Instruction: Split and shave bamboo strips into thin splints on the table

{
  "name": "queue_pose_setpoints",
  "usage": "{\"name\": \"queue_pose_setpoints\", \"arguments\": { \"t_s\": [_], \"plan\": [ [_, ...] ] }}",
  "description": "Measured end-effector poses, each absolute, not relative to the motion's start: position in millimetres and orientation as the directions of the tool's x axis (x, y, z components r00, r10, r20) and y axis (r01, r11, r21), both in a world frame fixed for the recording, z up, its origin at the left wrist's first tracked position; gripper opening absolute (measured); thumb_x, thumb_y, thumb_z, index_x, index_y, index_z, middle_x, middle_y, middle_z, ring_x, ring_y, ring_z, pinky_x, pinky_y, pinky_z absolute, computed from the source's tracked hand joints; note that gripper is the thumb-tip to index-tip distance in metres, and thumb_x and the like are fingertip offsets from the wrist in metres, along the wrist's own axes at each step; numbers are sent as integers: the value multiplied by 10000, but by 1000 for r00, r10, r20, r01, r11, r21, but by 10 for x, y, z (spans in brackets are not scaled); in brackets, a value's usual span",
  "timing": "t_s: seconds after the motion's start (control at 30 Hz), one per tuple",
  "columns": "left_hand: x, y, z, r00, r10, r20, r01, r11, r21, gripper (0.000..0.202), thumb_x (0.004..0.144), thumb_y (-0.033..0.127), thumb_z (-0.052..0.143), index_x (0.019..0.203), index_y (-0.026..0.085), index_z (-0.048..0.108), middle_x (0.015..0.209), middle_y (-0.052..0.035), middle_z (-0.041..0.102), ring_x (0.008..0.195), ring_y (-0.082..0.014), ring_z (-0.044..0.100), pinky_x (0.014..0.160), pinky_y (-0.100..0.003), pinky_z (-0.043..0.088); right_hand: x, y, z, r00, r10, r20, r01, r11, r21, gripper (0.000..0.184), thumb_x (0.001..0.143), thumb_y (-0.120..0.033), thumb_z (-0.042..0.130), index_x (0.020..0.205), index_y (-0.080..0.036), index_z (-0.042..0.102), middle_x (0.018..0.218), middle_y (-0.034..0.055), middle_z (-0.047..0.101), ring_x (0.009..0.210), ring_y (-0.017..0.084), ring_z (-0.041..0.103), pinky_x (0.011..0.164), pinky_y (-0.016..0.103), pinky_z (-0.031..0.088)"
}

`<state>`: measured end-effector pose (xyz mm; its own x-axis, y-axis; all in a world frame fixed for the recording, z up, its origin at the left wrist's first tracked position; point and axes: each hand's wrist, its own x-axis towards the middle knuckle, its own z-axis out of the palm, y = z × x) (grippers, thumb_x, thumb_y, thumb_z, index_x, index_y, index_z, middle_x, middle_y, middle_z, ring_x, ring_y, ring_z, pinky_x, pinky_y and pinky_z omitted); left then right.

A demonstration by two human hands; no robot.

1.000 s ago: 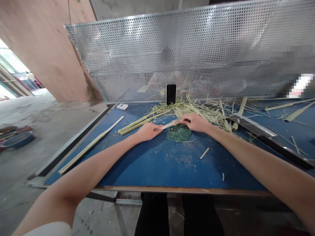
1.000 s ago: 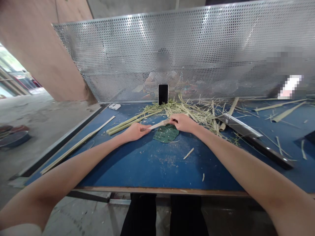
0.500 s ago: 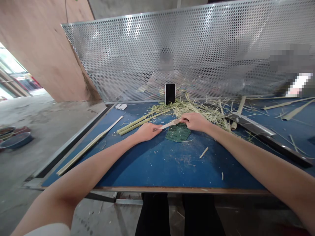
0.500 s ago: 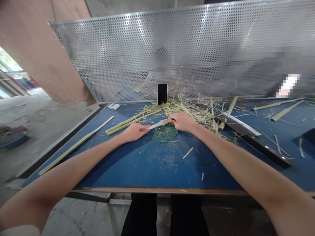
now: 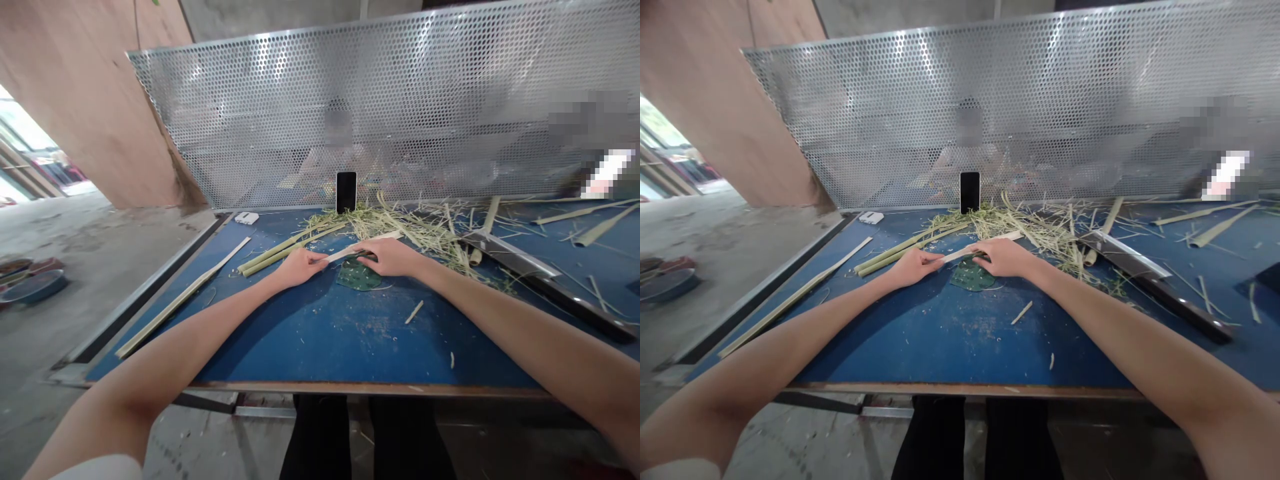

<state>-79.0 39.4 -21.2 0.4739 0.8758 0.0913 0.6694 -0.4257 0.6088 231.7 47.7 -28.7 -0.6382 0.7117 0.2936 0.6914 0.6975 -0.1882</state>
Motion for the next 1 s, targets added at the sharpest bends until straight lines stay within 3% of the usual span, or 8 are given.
{"name": "queue_pose_setpoints", "arguments": {
  "t_s": [0.17, 0.37, 0.53, 0.7, 0.83, 1.0],
  "plan": [
    [-797, 394, -217, 471, 878, 86, 680, -424, 598, 558, 985, 548, 601, 1326, 178, 842, 601, 27, 528, 596, -125, 277, 564, -272, 229, 2319, 474, -306, -689, 671, 272, 674, 732, -99, 467, 1074, -388, 549, 1482, -241, 719, 1152, 94, 845, 755, 224, 736, 708, 353, 525],
    [-807, 412, -237, 480, 872, 92, 676, -434, 595, 559, 983, 547, 602, 1328, 177, 840, 609, 27, 563, 592, -127, 290, 563, -273, 240, 2332, 495, -318, -716, 615, 329, 621, 777, -100, 429, 1065, -355, 543, 1435, -289, 749, 1153, 71, 845, 852, 238, 754, 758, 357, 532],
    [-794, 387, -208, 487, 868, 96, 673, -443, 593, 561, 993, 541, 597, 1330, 163, 838, 580, 37, 487, 581, -122, 271, 557, -277, 220, 2345, 501, -265, -596, 733, 328, 701, 674, -231, 419, 1097, -489, 524, 1422, -255, 645, 1044, 86, 824, 810, 261, 734, 722, 359, 494],
    [-784, 379, -199, 480, 871, 103, 681, -445, 582, 561, 991, 535, 602, 1326, 151, 838, 588, 38, 487, 585, -123, 280, 563, -277, 238, 2419, 592, -250, -523, 804, 283, 784, 584, -210, 230, 1115, -393, 465, 1200, -248, 621, 823, 51, 734, 658, 239, 626, 645, 353, 396],
    [-783, 375, -195, 485, 867, 110, 687, -456, 566, 558, 997, 526, 596, 1332, 149, 835, 581, 32, 498, 582, -126, 280, 561, -279, 237, 2462, 655, -267, -587, 733, 342, 755, 649, -96, 222, 1110, -339, 457, 1052, -243, 649, 1000, 83, 752, 814, 242, 658, 677, 346, 403],
    [-782, 370, -190, 487, 867, 104, 689, -454, 565, 562, 996, 530, 602, 1343, 150, 830, 598, 26, 529, 583, -126, 292, 558, -281, 245, 2495, 684, -294, -603, 665, 441, 711, 698, -80, 311, 1131, -384, 432, 1111, -239, 707, 1106, 94, 760, 995, 266, 689, 786, 366, 475]
  ]
}}
